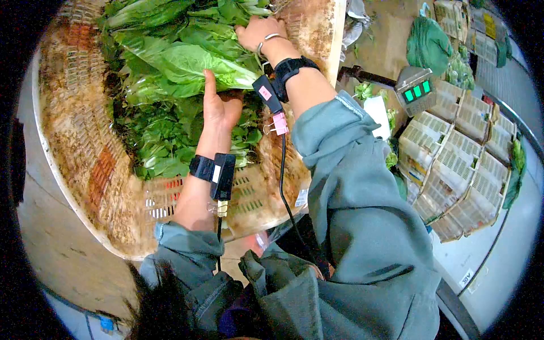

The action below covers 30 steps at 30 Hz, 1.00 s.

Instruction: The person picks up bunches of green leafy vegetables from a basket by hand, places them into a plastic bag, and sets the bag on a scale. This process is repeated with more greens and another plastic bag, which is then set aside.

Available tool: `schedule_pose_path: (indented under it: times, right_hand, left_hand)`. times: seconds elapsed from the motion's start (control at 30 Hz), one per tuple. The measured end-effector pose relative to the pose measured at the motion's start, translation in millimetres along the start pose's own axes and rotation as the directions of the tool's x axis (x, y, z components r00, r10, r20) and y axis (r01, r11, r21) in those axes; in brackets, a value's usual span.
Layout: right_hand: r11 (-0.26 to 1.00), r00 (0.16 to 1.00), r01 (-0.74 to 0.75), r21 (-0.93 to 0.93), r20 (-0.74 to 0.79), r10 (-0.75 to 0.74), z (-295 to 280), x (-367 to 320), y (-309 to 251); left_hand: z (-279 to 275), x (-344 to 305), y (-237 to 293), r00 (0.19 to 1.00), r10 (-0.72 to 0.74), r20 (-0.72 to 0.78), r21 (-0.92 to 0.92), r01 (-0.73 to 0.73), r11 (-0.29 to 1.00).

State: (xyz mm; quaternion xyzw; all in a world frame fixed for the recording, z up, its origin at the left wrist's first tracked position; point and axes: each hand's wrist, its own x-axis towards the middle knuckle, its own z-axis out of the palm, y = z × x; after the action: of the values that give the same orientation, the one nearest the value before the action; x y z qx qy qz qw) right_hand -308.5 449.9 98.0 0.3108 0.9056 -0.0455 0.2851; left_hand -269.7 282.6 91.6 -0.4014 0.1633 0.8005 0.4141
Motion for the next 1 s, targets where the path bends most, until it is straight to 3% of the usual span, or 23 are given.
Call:
schedule_pose_path:
  times: [0.07,0.13,0.27,0.33,0.4,0.47,0.5,0.53,0.57,0.6,0.67,0.7,0.73,0.77,0.8,0.83,0.9,0.93,0.97,1.0]
  right_hand:
    - [0.999,0.998,0.03,0.022,0.05,-0.031,11,13,7]
    - [0.978,0.978,0.208,0.009,-0.036,-0.207,15,14,9]
    - [0.989,1.0,0.031,0.147,-0.011,-0.03,-1,-12,-3]
    - [0.99,0.998,0.064,0.126,0.012,-0.066,-17,-15,-2]
    - [0.961,0.961,0.259,0.101,0.072,-0.267,-27,-13,0]
    - [0.966,0.967,0.243,0.085,0.057,-0.248,-14,3,8]
    - [0.957,0.975,0.221,0.185,-0.011,-0.223,-1,8,13]
    - [0.937,0.978,0.207,0.283,-0.074,-0.194,7,11,16]
    - [0.853,0.968,0.207,0.48,0.03,-0.251,11,13,14]
    - [0.851,0.967,0.207,0.482,0.033,-0.253,16,11,10]
    - [0.756,0.969,0.247,0.606,-0.165,-0.184,13,-4,-1]
    - [0.811,0.98,0.136,0.569,0.043,-0.195,-13,-18,-2]
    - [0.812,0.98,0.136,0.567,0.042,-0.193,-15,-16,-4]
    - [0.9,0.97,0.166,0.403,0.095,-0.222,-18,-13,-8]
    - [0.952,0.958,0.208,0.224,0.151,-0.245,-21,-9,-11]
    - [0.981,0.972,0.189,0.043,0.133,-0.193,-35,-18,-20]
    - [0.974,0.959,0.226,0.021,0.173,-0.226,-70,-47,-39]
    - [0.964,0.945,0.267,-0.006,0.198,-0.261,-81,-60,-47]
    - [0.947,0.938,0.274,0.166,0.174,-0.301,-85,-72,-48]
    - [0.942,0.934,0.282,0.18,0.174,-0.313,-76,-70,-41]
  left_hand:
    - [0,0,6,0.999,-0.022,0.026,0.023,0.021,1.0]
    - [-1,-4,8,1.0,-0.005,-0.012,0.055,0.006,0.998]
    - [-3,-6,8,0.997,-0.006,0.082,-0.006,0.007,1.0]
    - [-3,-13,12,0.994,-0.019,0.111,-0.101,0.031,0.994]
    - [-4,-17,14,0.995,-0.054,0.084,-0.1,0.063,0.993]
    - [-1,-18,14,0.998,-0.023,0.06,-0.062,0.027,0.998]
    - [3,-16,11,1.0,0.002,0.024,0.008,-0.002,1.0]
    - [-3,-5,8,0.995,-0.004,0.102,-0.006,0.005,1.0]
    - [-4,3,5,0.991,0.02,0.132,0.086,-0.032,0.996]
    - [-8,6,2,0.986,0.04,0.162,0.177,-0.069,0.982]
    - [-5,4,1,0.985,0.056,0.163,0.194,-0.087,0.977]
    - [-1,3,4,0.994,0.062,0.092,0.131,-0.074,0.989]
    - [4,0,5,0.998,0.057,0.02,0.067,-0.058,0.996]
    - [9,-8,10,1.0,0.021,-0.006,0.023,-0.02,1.0]
    - [11,-11,15,0.998,0.067,0.01,0.101,-0.068,0.993]
    - [14,-19,26,0.999,0.039,0.006,0.097,-0.04,0.994]
    - [33,-55,50,0.998,0.003,-0.066,0.095,0.003,0.995]
    - [29,-64,58,0.999,0.034,0.005,0.126,-0.034,0.991]
    - [25,-63,63,0.998,0.021,-0.058,0.092,-0.016,0.996]
    - [18,-62,65,0.992,0.005,-0.124,0.054,0.002,0.999]
